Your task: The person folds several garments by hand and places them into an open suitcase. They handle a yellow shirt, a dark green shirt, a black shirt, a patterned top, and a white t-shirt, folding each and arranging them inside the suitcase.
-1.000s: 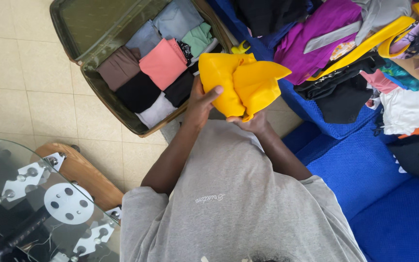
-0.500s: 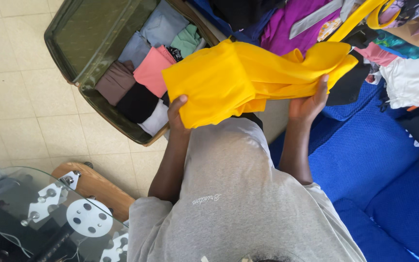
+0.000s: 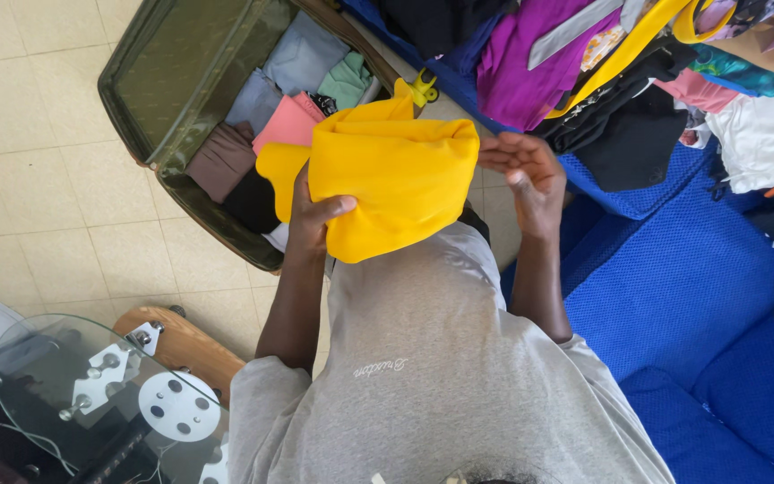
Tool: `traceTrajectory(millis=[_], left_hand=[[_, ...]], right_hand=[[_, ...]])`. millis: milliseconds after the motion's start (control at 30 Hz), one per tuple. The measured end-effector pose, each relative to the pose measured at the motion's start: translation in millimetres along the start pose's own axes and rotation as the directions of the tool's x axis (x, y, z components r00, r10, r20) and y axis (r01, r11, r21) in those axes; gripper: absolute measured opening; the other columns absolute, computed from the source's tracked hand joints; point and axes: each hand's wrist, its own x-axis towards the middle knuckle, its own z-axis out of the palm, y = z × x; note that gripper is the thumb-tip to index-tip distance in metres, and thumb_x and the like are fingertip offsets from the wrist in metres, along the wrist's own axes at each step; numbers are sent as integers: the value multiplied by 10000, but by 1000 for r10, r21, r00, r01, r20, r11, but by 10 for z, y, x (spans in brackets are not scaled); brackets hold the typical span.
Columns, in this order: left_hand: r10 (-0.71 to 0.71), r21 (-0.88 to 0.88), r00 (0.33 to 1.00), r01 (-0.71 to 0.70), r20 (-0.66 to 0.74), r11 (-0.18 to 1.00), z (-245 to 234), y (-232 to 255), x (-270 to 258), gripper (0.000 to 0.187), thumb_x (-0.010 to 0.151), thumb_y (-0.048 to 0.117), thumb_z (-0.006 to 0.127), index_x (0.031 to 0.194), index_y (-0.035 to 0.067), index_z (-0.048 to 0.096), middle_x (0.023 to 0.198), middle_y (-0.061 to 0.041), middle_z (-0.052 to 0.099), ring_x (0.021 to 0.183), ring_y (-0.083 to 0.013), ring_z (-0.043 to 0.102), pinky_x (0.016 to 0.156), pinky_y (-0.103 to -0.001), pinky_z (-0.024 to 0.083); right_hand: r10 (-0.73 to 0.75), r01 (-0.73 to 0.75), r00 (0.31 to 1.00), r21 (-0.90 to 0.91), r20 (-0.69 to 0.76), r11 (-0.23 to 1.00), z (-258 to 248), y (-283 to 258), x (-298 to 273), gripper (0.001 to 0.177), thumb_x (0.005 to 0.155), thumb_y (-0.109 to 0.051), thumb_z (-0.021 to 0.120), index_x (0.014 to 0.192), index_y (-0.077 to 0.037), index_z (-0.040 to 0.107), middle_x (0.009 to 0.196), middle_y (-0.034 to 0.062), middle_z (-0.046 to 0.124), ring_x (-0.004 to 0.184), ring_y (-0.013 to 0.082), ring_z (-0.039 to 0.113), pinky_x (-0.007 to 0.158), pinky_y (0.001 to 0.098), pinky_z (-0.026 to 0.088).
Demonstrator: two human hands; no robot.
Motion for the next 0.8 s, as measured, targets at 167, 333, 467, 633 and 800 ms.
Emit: traceTrajectory(millis=[167, 333, 467, 633, 800], left_hand=[[17, 5, 999, -17, 32, 1000, 97, 58, 19, 776, 740, 81, 767, 1442, -81, 478, 1263, -146, 643, 1174, -255, 644, 1039, -372, 530], [30, -69, 1000, -29, 9, 997, 52, -55, 13, 762, 763, 72, 761, 1448, -78, 464, 1287, -159, 631, 1195, -265, 642, 1054, -389, 530], [19, -112, 1000, -16, 20, 994, 13, -334, 52, 759, 795, 49, 755, 1473, -56, 430, 1319, -155, 608, 1212, -254, 631, 1052, -394, 529], [-7, -56, 1000, 9, 28, 998, -7, -623, 194, 747, 852, 94, 785, 1491, -38, 420, 1351, -162, 599, 1251, -278, 602, 1083, -432, 500], [51, 305, 975, -117, 216, 945, -50, -548, 313, 746, 900, 169, 820, 1489, 3, 392, 1573, -139, 458, 1510, -280, 416, 1259, -446, 337]], right_hand=[[207, -242, 945, 117, 253, 963, 309, -87, 222, 788, 818, -200, 910, 1459, 42, 519, 1403, 167, 622, 1306, 279, 620, 1153, 441, 492], [329, -387, 899, 169, 290, 906, 391, 27, 261, 865, 785, -150, 906, 1498, 31, 451, 1447, 142, 589, 1359, 262, 579, 1197, 417, 439], [360, -407, 905, 215, 227, 888, 467, -31, 258, 799, 787, -114, 882, 1462, 49, 487, 1396, 154, 636, 1299, 278, 635, 1168, 426, 480], [298, -280, 939, -123, 171, 952, 688, -550, 446, 607, 833, -73, 862, 1364, 50, 596, 1267, 122, 706, 1169, 233, 694, 1084, 383, 552], [122, 241, 912, -753, 391, 612, 789, -1633, 694, 530, 790, -54, 842, 1286, 13, 667, 1127, 107, 735, 1042, 186, 724, 957, 312, 569]])
